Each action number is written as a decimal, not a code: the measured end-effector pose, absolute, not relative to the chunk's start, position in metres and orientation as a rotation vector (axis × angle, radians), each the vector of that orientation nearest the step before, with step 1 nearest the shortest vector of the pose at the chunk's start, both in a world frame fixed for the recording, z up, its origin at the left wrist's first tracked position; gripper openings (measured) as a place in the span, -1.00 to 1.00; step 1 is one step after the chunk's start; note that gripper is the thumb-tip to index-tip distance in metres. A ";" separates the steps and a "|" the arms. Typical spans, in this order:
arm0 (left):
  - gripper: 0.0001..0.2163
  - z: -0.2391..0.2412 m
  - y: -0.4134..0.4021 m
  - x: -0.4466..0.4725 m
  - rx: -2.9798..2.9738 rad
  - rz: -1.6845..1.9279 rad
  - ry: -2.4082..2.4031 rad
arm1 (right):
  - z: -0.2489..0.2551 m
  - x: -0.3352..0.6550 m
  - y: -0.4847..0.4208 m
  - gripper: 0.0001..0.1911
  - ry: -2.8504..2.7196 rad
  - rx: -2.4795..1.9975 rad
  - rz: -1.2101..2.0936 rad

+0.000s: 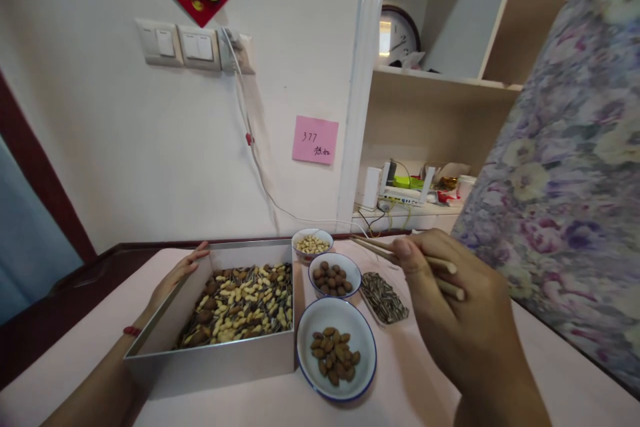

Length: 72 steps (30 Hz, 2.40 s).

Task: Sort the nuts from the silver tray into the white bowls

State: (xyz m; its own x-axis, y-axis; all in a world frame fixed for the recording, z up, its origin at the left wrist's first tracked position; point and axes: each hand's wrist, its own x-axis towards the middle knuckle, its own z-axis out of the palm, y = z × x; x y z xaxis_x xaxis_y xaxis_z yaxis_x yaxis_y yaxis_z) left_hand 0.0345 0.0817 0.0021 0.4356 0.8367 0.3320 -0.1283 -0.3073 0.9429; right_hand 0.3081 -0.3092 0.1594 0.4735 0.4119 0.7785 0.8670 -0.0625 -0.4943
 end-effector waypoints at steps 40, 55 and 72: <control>-0.68 0.005 0.053 0.032 1.458 1.034 0.579 | 0.099 0.231 -0.218 -0.61 -1.686 -1.608 0.406; -0.66 0.003 0.056 0.031 1.509 1.056 0.607 | 0.120 0.247 -0.239 -0.58 -1.641 -1.506 0.220; -0.63 0.007 0.059 0.033 1.526 1.074 0.611 | 0.155 0.312 -0.309 -0.59 -1.192 -1.868 -0.555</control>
